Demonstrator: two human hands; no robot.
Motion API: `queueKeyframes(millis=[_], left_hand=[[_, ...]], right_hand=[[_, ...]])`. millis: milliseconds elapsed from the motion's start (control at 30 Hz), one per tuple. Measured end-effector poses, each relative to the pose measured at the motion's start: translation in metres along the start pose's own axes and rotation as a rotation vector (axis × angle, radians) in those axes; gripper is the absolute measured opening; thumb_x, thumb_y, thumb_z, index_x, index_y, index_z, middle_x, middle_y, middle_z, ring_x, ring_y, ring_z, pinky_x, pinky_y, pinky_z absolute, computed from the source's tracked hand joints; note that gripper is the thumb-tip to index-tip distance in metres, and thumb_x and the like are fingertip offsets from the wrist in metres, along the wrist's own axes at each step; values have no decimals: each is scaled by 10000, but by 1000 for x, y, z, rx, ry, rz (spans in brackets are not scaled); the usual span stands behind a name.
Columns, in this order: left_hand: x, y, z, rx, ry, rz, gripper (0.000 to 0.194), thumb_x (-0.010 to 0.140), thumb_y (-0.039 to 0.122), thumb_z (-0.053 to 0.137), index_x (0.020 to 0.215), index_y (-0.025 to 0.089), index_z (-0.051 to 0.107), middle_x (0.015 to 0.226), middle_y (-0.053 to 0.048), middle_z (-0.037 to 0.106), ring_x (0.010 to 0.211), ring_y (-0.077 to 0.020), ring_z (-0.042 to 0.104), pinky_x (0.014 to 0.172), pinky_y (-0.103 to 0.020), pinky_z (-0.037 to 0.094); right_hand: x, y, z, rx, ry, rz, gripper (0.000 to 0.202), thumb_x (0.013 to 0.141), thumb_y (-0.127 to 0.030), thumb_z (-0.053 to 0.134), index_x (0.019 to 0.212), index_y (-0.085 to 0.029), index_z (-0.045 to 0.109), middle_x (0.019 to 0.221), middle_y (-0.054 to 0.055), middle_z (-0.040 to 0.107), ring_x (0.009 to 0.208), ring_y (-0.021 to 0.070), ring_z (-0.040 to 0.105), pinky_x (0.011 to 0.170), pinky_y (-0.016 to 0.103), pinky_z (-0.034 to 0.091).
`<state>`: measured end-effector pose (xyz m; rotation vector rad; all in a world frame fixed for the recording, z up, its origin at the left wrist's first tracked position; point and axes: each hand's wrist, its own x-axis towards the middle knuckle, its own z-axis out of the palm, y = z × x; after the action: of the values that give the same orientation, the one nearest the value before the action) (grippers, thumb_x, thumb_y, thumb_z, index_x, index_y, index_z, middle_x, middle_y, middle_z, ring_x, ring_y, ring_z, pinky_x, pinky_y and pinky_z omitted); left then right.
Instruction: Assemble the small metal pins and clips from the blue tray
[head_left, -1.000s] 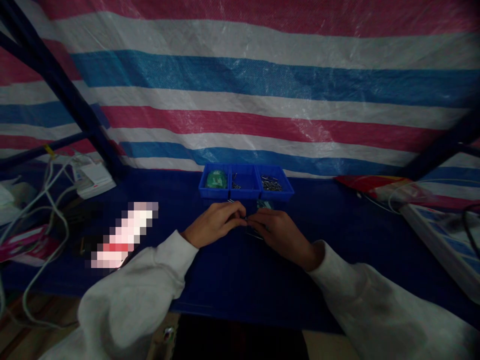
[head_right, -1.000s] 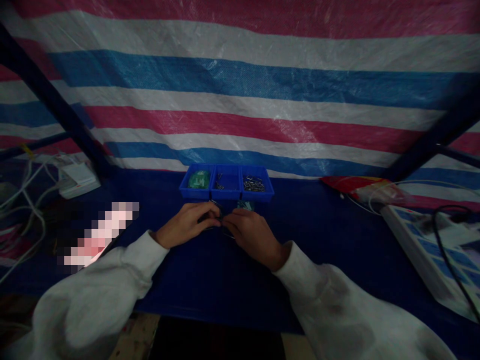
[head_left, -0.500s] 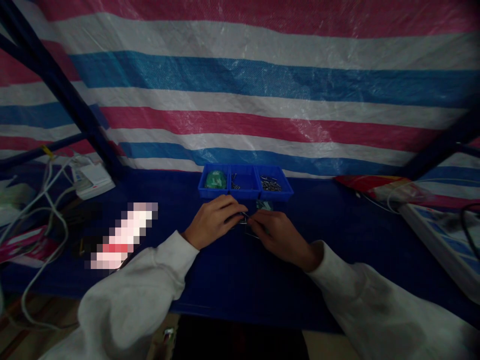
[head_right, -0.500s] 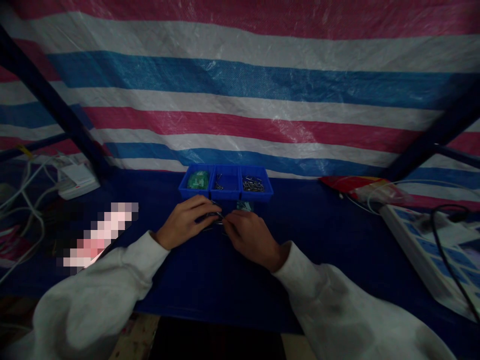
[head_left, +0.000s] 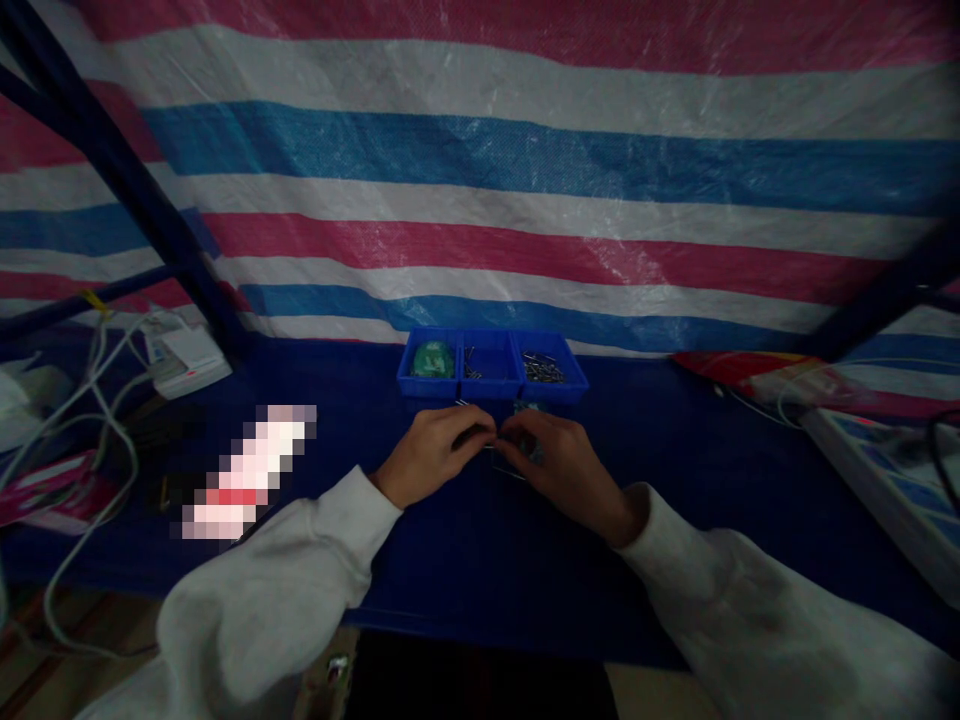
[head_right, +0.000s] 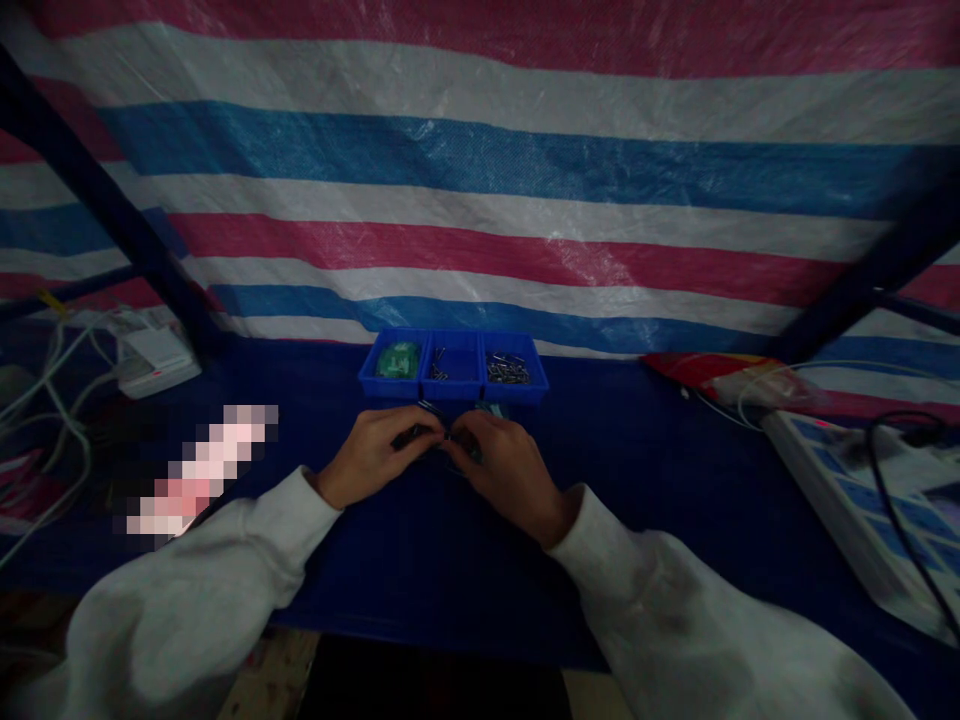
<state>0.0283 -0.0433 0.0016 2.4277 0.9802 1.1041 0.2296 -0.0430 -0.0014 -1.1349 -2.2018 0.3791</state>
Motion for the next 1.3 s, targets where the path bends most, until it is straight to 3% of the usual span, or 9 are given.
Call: queueKeyframes(millis=[267,500,733,933,1167,1300], left_hand=[[1,2,-1,-95,47,-45,79,907,243,636,900,197,700,854,14,723,769,-115,671,725,-212,491],[-3,-2,5,86,195,53,156,933,217,584,1056,210,681,1015,-59,652,969,-175,614,859,-318,510],[-6,-3,7,255,142,152,157,919,228,598,1054,193,672,1010,-76,635,945,-202,575,833,-371,510],[-6,-5,8,181,97,175,130,951,207,546,1028,171,644,963,-64,672,913,-181,609,837,-339,529],[-5,-3,7,143,53,113,295,952,163,530,1243,159,578,1051,-82,667,978,-181,613,905,-356,527],[-1,3,6,-54,124,-38,177,936,201,573,1075,192,681,988,-56,701,886,-159,653,799,-292,539]], right_hand=[[2,2,-1,40,-31,-116,78,929,-185,585,912,-189,660,860,20,705,770,154,661,714,264,456],[2,-1,-4,6,-34,-99,210,975,-199,472,805,-173,593,711,8,623,615,128,570,604,258,378],[-1,-4,-2,30,-93,-95,245,975,-198,446,759,-179,561,670,1,596,555,110,512,556,252,339],[-1,-3,0,9,-102,-123,246,978,-204,441,762,-180,556,689,7,595,577,116,518,582,259,350],[0,-2,-3,35,-67,-78,245,988,-289,471,792,-181,571,672,-6,591,579,119,539,573,254,361],[1,-3,-4,60,-60,-68,143,964,-254,519,876,-188,611,738,2,640,628,129,581,599,248,400]])
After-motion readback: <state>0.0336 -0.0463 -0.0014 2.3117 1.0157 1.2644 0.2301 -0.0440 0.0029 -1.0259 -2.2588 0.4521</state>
